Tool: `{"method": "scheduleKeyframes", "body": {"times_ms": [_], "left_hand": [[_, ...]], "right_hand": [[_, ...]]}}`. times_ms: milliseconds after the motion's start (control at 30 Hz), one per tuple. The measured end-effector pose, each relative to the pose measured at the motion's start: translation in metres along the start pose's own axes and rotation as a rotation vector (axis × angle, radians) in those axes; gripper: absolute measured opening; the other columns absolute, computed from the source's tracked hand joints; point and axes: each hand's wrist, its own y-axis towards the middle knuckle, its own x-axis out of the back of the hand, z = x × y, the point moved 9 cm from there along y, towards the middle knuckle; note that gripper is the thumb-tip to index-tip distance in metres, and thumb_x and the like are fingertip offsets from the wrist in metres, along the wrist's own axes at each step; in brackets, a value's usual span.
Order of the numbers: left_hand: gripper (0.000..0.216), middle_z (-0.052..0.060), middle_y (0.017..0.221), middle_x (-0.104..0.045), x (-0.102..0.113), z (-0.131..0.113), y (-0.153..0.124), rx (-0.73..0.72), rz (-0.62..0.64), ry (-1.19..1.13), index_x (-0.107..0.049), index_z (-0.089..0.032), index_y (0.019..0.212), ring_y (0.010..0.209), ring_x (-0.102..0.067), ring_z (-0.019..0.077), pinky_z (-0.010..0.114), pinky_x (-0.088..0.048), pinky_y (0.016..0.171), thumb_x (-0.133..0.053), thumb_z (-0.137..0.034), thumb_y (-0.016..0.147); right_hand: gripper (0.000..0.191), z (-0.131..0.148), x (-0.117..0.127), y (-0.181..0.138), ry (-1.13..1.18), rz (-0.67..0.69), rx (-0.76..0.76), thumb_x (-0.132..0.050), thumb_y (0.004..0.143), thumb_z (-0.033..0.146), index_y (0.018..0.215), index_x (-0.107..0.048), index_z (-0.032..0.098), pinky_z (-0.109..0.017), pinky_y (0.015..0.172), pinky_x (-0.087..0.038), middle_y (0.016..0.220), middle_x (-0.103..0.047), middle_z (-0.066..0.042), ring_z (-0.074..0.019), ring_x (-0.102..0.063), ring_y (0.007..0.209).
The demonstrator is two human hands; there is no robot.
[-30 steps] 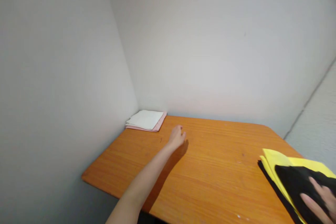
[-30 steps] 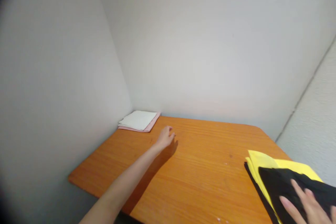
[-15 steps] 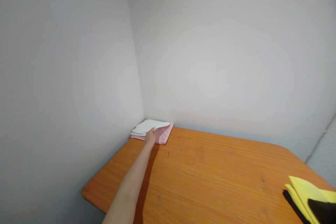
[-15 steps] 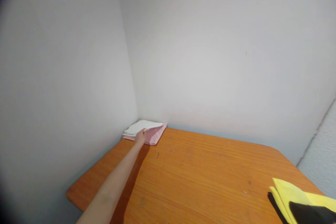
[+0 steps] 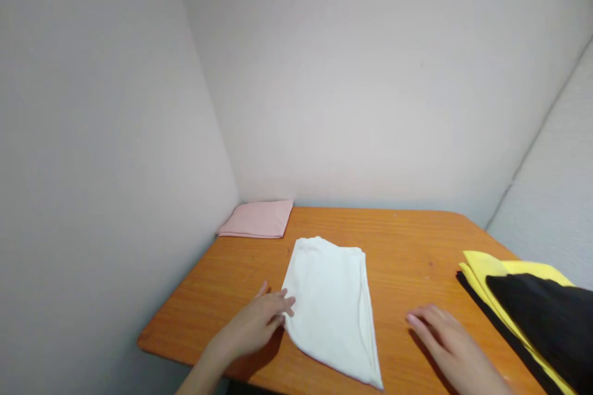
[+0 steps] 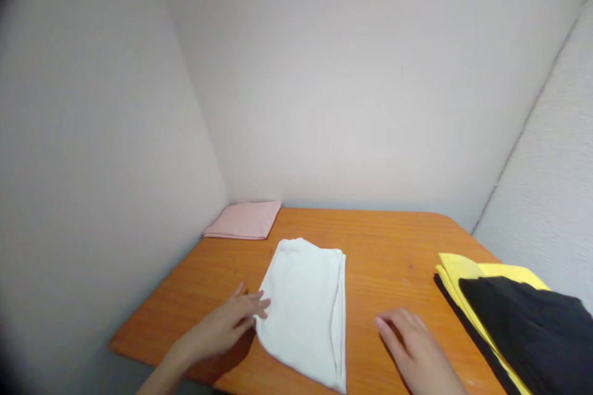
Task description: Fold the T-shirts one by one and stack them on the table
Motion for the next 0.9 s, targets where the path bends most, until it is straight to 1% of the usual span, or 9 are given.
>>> {"method": "scheduleKeyframes", "body": {"times_ms": [100,233,333,500,567,633,733,833,900], "left_hand": [[0.051,-0.004,0.138,-0.056,-0.003,-0.015,-0.003,0.016,-0.095,0.106,-0.064,-0.035,0.118,0.136,-0.041,0.0195,0.05,-0.003,0.12,-0.04,-0.004,0.085],[0.033,0.003,0.125,-0.063,-0.007,-0.071,0.018,-0.058,-0.198,0.01,-0.061,-0.029,0.12,0.119,-0.053,0.02,0.036,-0.034,0.106,-0.039,-0.021,0.096],[0.03,0.007,0.103,-0.065,-0.024,-0.102,0.045,-0.039,-0.272,-0.081,-0.063,-0.024,0.103,0.099,-0.059,0.0216,0.032,-0.043,0.088,-0.034,-0.032,0.1],[0.037,0.012,0.099,-0.06,-0.06,-0.105,0.077,0.133,-0.311,-0.009,-0.06,-0.019,0.094,0.095,-0.056,0.0282,0.038,-0.041,0.085,-0.047,-0.053,0.092],[0.04,0.015,0.102,-0.059,-0.072,-0.107,0.082,0.144,-0.279,0.074,-0.059,-0.017,0.095,0.1,-0.052,0.032,0.042,-0.04,0.088,-0.058,-0.055,0.085],[0.034,0.015,0.104,-0.057,-0.08,-0.111,0.083,0.13,-0.267,0.133,-0.058,-0.016,0.094,0.101,-0.05,0.0329,0.043,-0.039,0.088,-0.062,-0.047,0.082],[0.017,0.013,0.1,-0.057,-0.087,-0.115,0.082,0.126,-0.277,0.128,-0.056,-0.017,0.09,0.097,-0.051,0.0298,0.04,-0.039,0.085,-0.059,-0.031,0.08],[0.002,0.008,0.09,-0.058,-0.088,-0.112,0.078,0.135,-0.308,0.04,-0.051,-0.021,0.08,0.09,-0.052,0.0261,0.036,-0.039,0.081,-0.053,-0.022,0.079],[0.006,0.005,0.083,-0.057,-0.086,-0.101,0.072,0.169,-0.346,-0.094,-0.047,-0.022,0.076,0.083,-0.054,0.0229,0.033,-0.038,0.075,-0.049,-0.021,0.081]], "right_hand": [[0.031,0.032,-0.037,-0.002,0.065,0.133,-0.002,-0.043,0.09,0.048,0.089,-0.066,0.027,-0.046,0.084,-0.049,0.091,-0.065,-0.011,-0.0306,-0.062,0.086],[0.019,0.059,-0.049,-0.002,0.092,0.096,-0.061,-0.048,0.087,0.04,0.086,-0.063,0.029,-0.044,0.077,-0.049,0.09,-0.063,-0.01,-0.0323,-0.06,0.088],[0.014,0.081,-0.062,-0.016,0.123,0.119,-0.039,-0.046,0.086,0.027,0.085,-0.06,0.026,-0.039,0.078,-0.048,0.089,-0.062,-0.008,-0.0276,-0.06,0.087],[0.008,0.116,-0.084,-0.054,0.286,0.354,0.069,-0.051,0.077,0.013,0.075,-0.054,0.021,-0.029,0.07,-0.044,0.083,-0.061,-0.003,-0.0196,-0.057,0.079],[0.014,0.109,-0.076,-0.056,0.306,0.369,0.046,-0.048,0.085,0.018,0.072,-0.053,0.02,-0.028,0.066,-0.041,0.076,-0.059,-0.002,-0.018,-0.055,0.072],[0.025,0.088,-0.056,-0.047,0.263,0.269,-0.025,-0.041,0.094,0.027,0.073,-0.052,0.021,-0.029,0.066,-0.039,0.073,-0.057,-0.002,-0.0183,-0.054,0.07],[0.029,0.058,-0.037,-0.026,0.157,0.152,-0.09,-0.038,0.097,0.032,0.074,-0.052,0.021,-0.033,0.07,-0.038,0.075,-0.058,-0.004,-0.021,-0.054,0.075],[0.028,0.049,-0.046,-0.011,0.091,0.184,-0.08,-0.041,0.095,0.029,0.072,-0.054,0.021,-0.034,0.072,-0.037,0.076,-0.06,-0.005,-0.0228,-0.055,0.078],[0.031,0.052,-0.056,-0.007,0.06,0.202,-0.081,-0.04,0.096,0.03,0.07,-0.054,0.021,-0.034,0.072,-0.037,0.076,-0.06,-0.006,-0.0233,-0.055,0.079]]}}
